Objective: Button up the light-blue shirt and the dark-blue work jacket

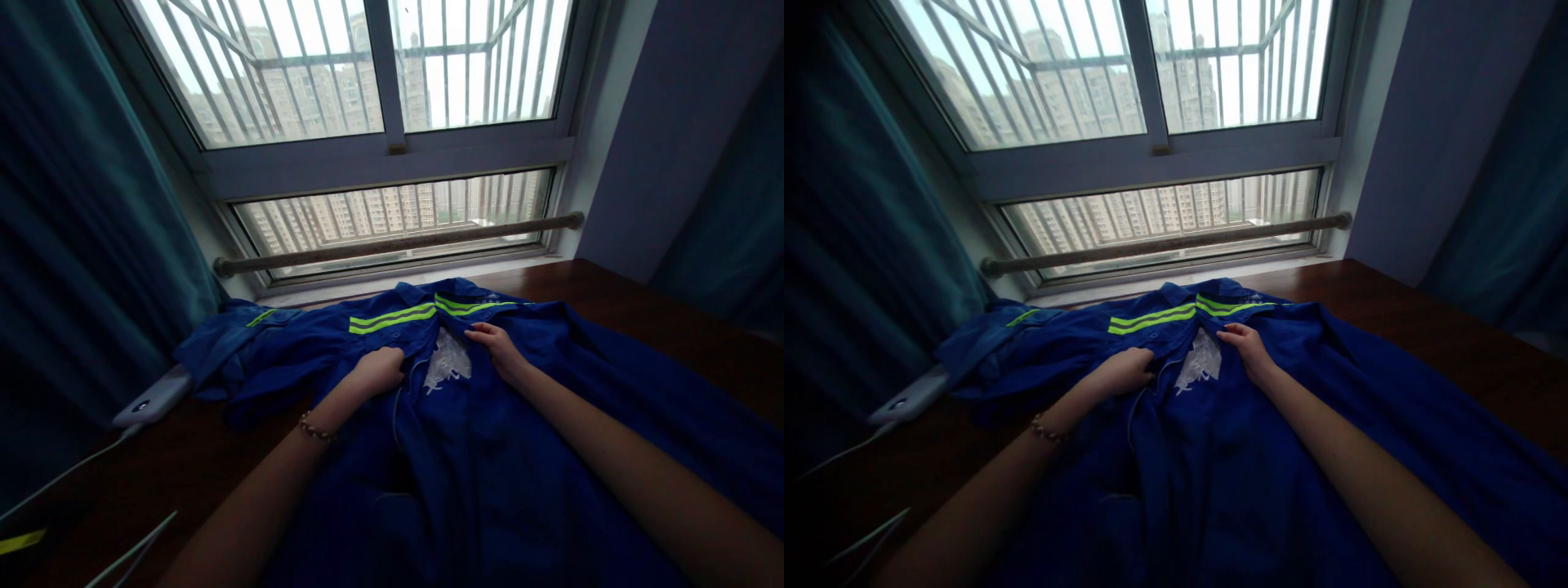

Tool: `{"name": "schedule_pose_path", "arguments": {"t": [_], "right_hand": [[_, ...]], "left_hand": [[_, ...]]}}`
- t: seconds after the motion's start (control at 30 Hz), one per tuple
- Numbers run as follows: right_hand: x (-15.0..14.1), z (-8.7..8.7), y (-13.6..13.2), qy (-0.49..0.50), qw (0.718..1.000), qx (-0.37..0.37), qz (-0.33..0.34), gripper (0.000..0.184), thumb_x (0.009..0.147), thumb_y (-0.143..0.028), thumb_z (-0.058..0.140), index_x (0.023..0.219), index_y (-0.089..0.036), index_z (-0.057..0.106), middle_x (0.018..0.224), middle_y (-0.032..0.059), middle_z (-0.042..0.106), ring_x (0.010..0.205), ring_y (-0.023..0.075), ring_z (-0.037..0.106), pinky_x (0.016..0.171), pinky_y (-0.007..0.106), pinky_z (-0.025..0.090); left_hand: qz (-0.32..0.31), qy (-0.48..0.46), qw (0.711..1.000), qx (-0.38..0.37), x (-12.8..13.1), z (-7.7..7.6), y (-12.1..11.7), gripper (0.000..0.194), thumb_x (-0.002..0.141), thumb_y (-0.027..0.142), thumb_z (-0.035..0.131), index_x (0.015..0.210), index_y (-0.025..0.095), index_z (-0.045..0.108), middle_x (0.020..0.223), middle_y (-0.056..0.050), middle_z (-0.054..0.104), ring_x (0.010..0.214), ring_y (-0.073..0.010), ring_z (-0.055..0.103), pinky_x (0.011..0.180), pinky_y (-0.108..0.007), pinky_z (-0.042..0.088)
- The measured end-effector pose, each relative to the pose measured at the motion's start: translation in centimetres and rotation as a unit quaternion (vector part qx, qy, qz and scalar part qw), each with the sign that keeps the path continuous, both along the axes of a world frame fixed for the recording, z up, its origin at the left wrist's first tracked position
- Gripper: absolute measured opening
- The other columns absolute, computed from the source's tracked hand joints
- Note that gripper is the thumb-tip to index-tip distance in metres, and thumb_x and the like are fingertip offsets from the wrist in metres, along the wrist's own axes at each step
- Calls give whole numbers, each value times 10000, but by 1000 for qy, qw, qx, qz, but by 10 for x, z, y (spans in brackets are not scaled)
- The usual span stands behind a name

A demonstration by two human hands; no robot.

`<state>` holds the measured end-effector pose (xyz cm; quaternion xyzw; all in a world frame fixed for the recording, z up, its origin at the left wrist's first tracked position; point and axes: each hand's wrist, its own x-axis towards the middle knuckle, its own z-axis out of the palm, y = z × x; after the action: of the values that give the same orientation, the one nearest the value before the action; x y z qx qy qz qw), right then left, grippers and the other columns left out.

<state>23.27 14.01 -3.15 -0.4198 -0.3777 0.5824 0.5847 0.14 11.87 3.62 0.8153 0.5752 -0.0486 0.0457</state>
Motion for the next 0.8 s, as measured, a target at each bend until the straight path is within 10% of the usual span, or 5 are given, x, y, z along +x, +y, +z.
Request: {"name": "schedule_pose_path", "arguments": {"t": [0.23, 0.43, 0.6, 0.8], "right_hand": [[-4, 1, -2, -25, 999, 36, -23, 356, 426, -230, 757, 731, -179, 581, 616, -60, 563, 576, 93, 513, 569, 209, 379], [-4, 4, -4, -31, 999, 33, -24, 343, 442, -252, 755, 738, -171, 601, 638, -50, 586, 604, 102, 531, 594, 219, 380], [-1, 11, -7, -11, 999, 31, 26, 293, 483, -260, 739, 739, -172, 627, 676, -7, 638, 622, 130, 568, 605, 236, 412], [5, 16, -4, 27, 998, 19, 59, 266, 504, -272, 731, 729, -177, 624, 691, 19, 662, 635, 159, 599, 623, 266, 455]], "left_hand": [[36, -147, 967, 207, 23, 22, -24, 209, 745, 267, 456, 888, 161, 564, 751, -76, 598, 713, -211, 559, 625, -280, 385], [-135, -337, 930, -51, 60, -21, -41, 314, 778, 390, 450, 893, 144, 605, 667, -22, 597, 580, -128, 517, 520, -212, 341], [-132, -371, 896, -207, 57, -34, -28, 394, 823, 376, 358, 811, 100, 640, 746, -55, 641, 680, -145, 562, 613, -220, 410], [-187, -371, 909, 40, 55, -29, -10, 257, 810, 220, 403, 976, 159, 589, 1045, -74, 577, 959, -168, 526, 853, -257, 386]]}}
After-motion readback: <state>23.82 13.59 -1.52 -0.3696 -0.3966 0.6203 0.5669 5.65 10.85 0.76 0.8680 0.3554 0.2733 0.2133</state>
